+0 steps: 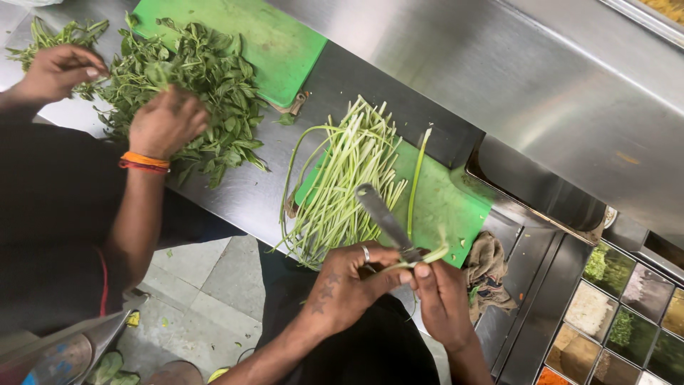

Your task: The person uses a knife to peel the outer layers off long green vegetable stalks, holding each stalk with one hand and drawing the blade along its length. The peeled stalks are placed on a green cutting board. Another person is visible in the background sorting leafy greens.

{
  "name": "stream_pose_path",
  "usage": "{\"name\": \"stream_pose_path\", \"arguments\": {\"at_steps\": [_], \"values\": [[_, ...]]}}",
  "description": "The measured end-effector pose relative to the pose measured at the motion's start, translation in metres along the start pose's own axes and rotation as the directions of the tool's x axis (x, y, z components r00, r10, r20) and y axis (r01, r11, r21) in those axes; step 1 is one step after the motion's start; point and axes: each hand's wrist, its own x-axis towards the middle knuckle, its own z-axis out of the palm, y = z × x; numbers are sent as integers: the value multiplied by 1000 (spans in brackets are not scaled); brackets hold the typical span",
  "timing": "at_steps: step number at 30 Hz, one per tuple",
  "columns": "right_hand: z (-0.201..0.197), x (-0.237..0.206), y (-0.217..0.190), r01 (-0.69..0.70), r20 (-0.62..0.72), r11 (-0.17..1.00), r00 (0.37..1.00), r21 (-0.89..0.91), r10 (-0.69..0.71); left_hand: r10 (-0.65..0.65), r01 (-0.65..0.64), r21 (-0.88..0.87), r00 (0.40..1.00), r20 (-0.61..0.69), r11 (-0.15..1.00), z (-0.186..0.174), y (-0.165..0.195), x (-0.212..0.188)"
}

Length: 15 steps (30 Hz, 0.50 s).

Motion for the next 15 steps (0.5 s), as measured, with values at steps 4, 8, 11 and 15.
{"name": "stream_pose_path", "arguments": {"at_steps": [4, 8, 11, 15], "values": [[-1, 2, 2, -93, -7, 991, 996, 93, 94, -59, 60, 62, 998, -20, 996, -2, -1, 1], [5, 1, 3, -103, 41, 992, 994, 75, 100, -95, 95, 14, 996, -7, 995, -2, 0, 2], [5, 1, 3, -120, 18, 989, 993, 82, 119, -25, 27, 156, 1000, -14, 987, -2, 1, 0], [3, 3, 4, -59, -4, 997, 998, 53, 60, -153, 153, 12, 988, -12, 988, -2, 1, 0]]}}
